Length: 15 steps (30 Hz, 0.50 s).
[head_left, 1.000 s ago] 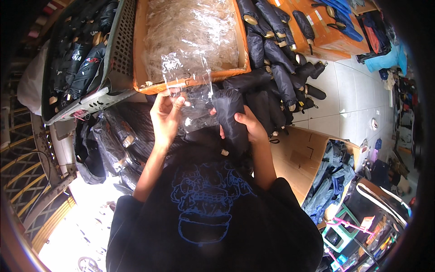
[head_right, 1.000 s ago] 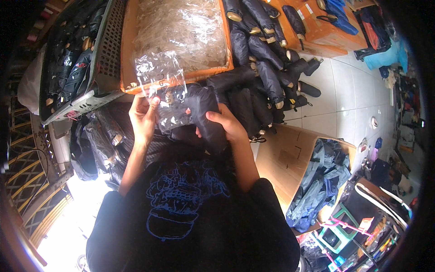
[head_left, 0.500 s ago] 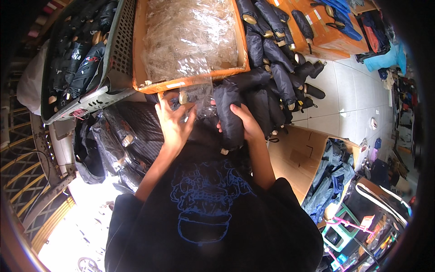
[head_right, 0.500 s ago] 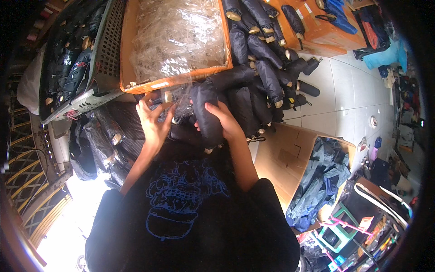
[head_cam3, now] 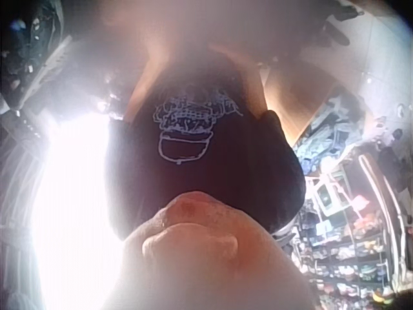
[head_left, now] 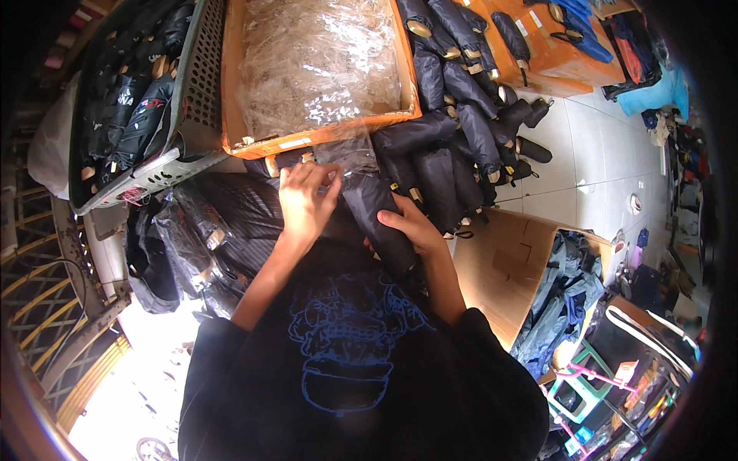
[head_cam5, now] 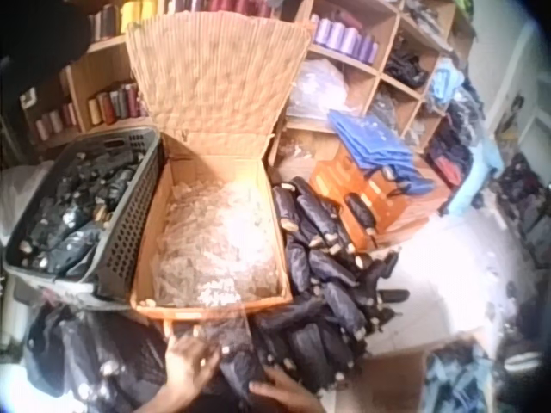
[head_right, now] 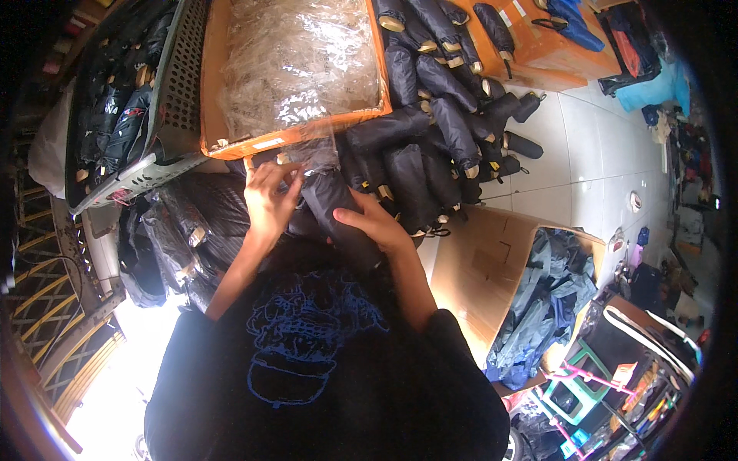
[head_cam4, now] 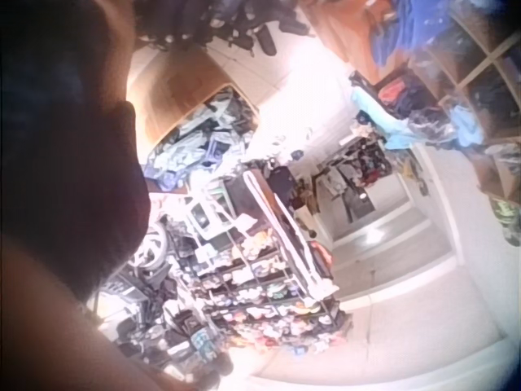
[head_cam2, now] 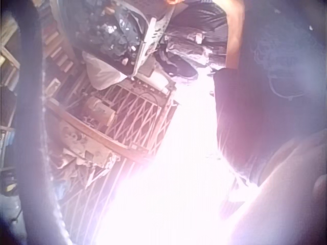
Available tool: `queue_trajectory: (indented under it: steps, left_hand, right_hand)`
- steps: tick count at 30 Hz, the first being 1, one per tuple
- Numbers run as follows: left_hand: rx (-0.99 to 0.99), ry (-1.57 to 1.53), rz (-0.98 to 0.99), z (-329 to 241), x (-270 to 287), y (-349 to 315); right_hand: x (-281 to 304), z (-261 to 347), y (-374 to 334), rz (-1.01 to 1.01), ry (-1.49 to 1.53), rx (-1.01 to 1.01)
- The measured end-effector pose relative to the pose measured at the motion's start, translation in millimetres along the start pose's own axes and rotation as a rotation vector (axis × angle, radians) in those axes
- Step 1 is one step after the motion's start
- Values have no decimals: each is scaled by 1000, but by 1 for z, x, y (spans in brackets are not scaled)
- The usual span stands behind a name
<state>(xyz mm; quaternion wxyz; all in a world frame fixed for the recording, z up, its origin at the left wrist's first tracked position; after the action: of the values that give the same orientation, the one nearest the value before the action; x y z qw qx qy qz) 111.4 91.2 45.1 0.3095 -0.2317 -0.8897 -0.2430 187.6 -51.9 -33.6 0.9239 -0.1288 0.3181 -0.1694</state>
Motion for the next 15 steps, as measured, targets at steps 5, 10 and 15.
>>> queue_trajectory:
  steps: [5,10,15]
  left_hand:
    - [95,-64,39,1,3,2]
    - [9,-36,68,-6,0,-1]
    - [30,-85,132,-2,-3,-4]
  right_hand:
    - [1,4,3,37,-210,2]
    - [-5,9,-1,211,-289,96]
    - [4,9,2,45,-322,55]
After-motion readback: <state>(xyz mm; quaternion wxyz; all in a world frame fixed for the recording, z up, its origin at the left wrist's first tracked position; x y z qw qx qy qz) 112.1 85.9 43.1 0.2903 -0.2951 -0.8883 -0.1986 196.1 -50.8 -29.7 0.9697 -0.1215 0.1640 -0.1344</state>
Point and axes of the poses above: each hand's wrist, its own y-axis towards the middle knuckle, its own x-axis out of the back of the hand, z = x × y, the point moved 10 cm from there along y, towards the middle knuckle, and after that the axes turned 12 degrees about x, right-handed, at the moved point
